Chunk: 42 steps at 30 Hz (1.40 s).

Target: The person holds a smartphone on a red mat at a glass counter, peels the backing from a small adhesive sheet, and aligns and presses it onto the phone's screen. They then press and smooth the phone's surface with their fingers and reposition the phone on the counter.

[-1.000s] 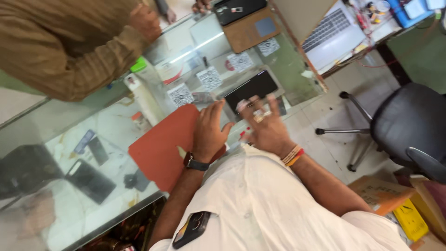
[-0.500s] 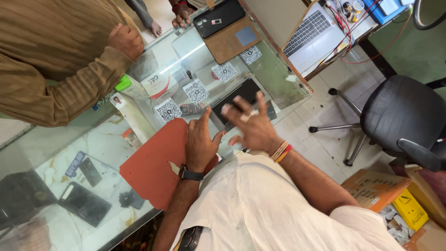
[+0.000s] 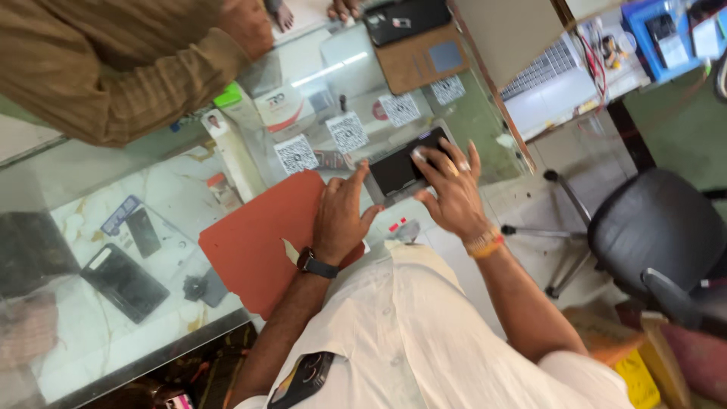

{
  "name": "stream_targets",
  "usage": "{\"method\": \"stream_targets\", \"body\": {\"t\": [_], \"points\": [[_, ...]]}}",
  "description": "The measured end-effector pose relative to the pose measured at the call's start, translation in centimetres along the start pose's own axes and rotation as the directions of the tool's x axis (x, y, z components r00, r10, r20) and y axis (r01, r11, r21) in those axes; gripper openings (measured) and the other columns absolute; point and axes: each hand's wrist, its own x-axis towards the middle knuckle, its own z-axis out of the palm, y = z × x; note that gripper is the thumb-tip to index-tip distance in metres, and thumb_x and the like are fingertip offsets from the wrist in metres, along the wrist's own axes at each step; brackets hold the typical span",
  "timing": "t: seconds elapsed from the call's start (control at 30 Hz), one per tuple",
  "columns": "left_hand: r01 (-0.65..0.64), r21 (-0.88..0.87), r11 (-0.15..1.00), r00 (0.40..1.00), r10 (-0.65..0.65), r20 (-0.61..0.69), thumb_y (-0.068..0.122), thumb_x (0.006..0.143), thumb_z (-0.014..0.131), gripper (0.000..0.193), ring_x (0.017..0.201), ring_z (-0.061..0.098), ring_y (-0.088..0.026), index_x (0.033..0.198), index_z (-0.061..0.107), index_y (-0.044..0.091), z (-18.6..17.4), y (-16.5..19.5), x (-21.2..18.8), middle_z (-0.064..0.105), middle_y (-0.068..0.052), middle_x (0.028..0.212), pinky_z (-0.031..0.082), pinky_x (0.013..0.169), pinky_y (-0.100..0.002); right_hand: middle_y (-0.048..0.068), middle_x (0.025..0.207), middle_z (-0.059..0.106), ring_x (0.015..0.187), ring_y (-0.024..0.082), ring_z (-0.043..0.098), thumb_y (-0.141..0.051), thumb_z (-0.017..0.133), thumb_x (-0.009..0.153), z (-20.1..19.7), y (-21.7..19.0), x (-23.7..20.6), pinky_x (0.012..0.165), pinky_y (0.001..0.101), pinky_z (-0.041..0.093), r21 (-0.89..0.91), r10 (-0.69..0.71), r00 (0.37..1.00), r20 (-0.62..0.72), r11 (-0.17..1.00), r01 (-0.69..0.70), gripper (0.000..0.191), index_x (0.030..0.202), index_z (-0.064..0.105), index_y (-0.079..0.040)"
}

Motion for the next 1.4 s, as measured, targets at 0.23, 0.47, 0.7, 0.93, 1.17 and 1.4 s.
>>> {"method": "stream_targets", "body": {"t": [0.23, 0.47, 0.7, 0.93, 1.17, 1.4], "points": [[-0.023, -0.011, 1.000, 1.000, 0.022, -0.018, 0.023, 0.080, 0.087, 0.092, 0.103, 0.056, -0.032, 0.155, 0.037, 0.002, -0.3, -0.1, -0.4, 0.063, -0.013, 0.135, 0.047, 0.094, -0.045, 0.007, 0.139, 0.060, 0.146, 0.034, 0.040, -0.069, 0.051, 0.095, 2.9, -2.2, 0.2, 0.122, 0.0666, 0.006, -0.067, -0.130, 0.987, 0.098, 0.988, 0.137, 0.072, 0.137, 0.067, -0.012], [0.050, -0.028, 0.998, 0.998, -0.049, 0.031, 0.021, 0.078, 0.087, 0.093, 0.101, 0.057, -0.032, 0.155, 0.038, 0.002, -0.3, -0.2, -0.1, 0.064, -0.010, 0.132, 0.047, 0.093, -0.045, 0.007, 0.155, 0.056, 0.159, 0.040, 0.029, -0.064, 0.045, 0.105, 0.1, 3.6, 1.7, 0.122, 0.0724, -0.007, -0.211, 0.044, 0.999, 0.003, 0.977, -0.043, 0.075, 0.149, 0.060, -0.004], [-0.019, -0.039, 0.999, 1.000, 0.018, -0.024, 0.020, 0.076, 0.088, 0.094, 0.108, 0.058, -0.034, 0.154, 0.038, 0.003, 0.1, -0.6, -0.4, 0.061, -0.013, 0.142, 0.047, 0.096, -0.045, 0.006, 0.153, 0.056, 0.154, 0.036, 0.029, -0.073, 0.037, 0.099, 4.0, -1.0, 1.1, 0.120, 0.0726, -0.009, -0.128, -0.120, 0.984, 0.132, 0.982, 0.137, 0.083, 0.148, 0.059, -0.010], [-0.009, -0.080, 0.997, 1.000, 0.008, -0.014, 0.013, 0.077, 0.084, 0.094, 0.109, 0.059, -0.031, 0.156, 0.034, 0.003, 0.0, -0.6, -0.4, 0.066, -0.009, 0.138, 0.047, 0.098, -0.046, 0.005, 0.156, 0.055, 0.157, 0.039, 0.027, -0.072, 0.035, 0.103, 0.3, 2.3, 1.9, 0.116, 0.0762, -0.012, -0.238, 0.048, 0.997, 0.054, 0.971, -0.034, 0.083, 0.151, 0.056, -0.008], [-0.003, -0.216, 0.976, 0.998, -0.010, -0.059, -0.002, 0.079, 0.069, 0.088, 0.103, 0.062, -0.027, 0.158, 0.032, 0.006, 0.1, -1.1, -0.8, 0.067, -0.009, 0.140, 0.051, 0.095, -0.042, 0.006, 0.157, 0.054, 0.156, 0.039, 0.028, -0.076, 0.033, 0.100, 2.8, -2.1, 1.6, 0.115, 0.0768, -0.010, -0.132, -0.112, 0.984, 0.135, 0.983, 0.130, 0.088, 0.153, 0.052, -0.009], [0.007, -0.324, 0.946, 0.994, -0.043, -0.102, -0.006, 0.080, 0.062, 0.087, 0.103, 0.066, -0.027, 0.161, 0.032, 0.008, 0.5, -1.7, -1.6, 0.067, -0.008, 0.141, 0.055, 0.093, -0.039, 0.003, 0.158, 0.053, 0.156, 0.038, 0.030, -0.080, 0.031, 0.096, 2.3, -4.4, 0.8, 0.114, 0.0801, -0.008, -0.129, -0.169, 0.966, 0.195, 0.972, 0.196, 0.097, 0.159, 0.044, -0.007]]}}
